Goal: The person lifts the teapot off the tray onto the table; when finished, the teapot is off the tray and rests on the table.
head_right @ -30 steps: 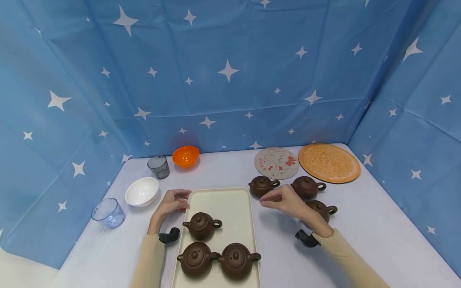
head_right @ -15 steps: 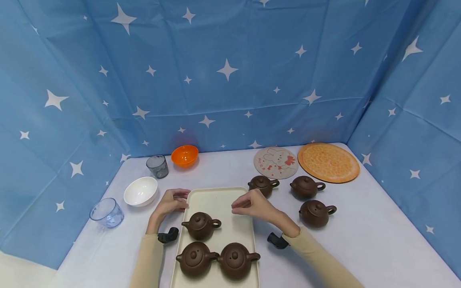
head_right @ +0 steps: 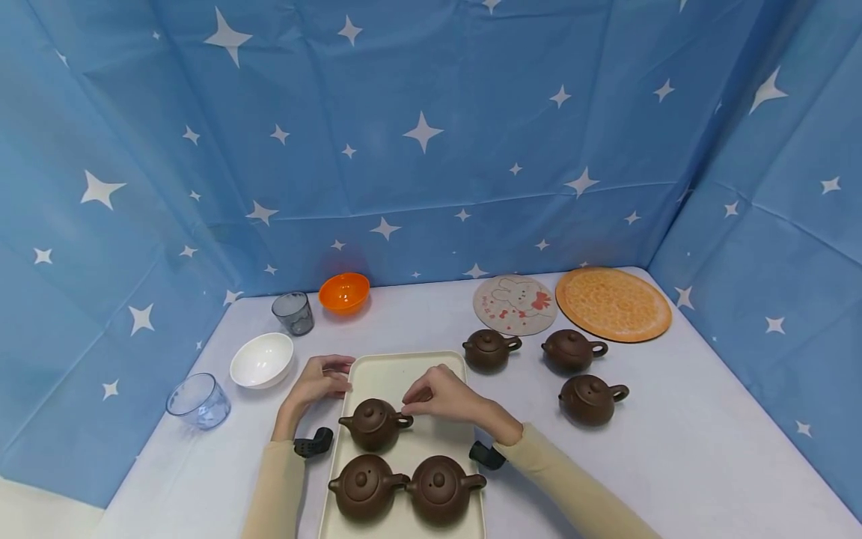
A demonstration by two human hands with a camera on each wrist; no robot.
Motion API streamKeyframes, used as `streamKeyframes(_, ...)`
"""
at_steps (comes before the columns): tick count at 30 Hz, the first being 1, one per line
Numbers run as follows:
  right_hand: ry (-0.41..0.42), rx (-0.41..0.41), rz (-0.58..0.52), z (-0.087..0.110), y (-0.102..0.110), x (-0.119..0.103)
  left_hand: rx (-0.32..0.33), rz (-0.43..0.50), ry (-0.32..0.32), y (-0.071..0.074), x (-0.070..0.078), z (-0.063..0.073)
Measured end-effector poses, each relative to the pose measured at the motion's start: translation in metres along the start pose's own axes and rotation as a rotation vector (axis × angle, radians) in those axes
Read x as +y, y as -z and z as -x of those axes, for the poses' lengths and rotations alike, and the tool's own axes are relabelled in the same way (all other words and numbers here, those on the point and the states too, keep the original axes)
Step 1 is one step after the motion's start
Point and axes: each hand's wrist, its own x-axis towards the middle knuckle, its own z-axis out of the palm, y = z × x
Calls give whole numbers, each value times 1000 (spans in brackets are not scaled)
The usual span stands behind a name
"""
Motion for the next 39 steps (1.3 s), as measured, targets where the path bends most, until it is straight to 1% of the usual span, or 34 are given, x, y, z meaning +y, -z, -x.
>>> streamKeyframes(3,2,-20,-7,-2,-4,-1,12,-7,1,0,-5,-3)
streamKeyframes(12,18,-52,-45,-7,-13,-1,11,-8,-4,0,-5,-2)
streamKeyframes(19,13,-40,-5,-9,-16,-5,13,-6,3,2,-4,-1)
streamKeyframes(21,4,-36,0,-9,-16,-7,1,-7,1,2,0,1)
streamKeyframes(23,0,-33,9,-8,-15,-9,-14,-4,-4,3,7,6)
streamKeyframes(27,21,-15,45,-8,-15,-10,-41,0,-8,2,21,16)
streamKeyframes(32,49,19,81,-7,-15,-8,-44,5,-14,1,27,21)
streamKeyframes(36,60,24,82,-6,-13,-5,-45,5,-4,1,25,18)
streamKeyframes(39,68,16,81,-4,-10,-4,-44,9,-1,2,17,11)
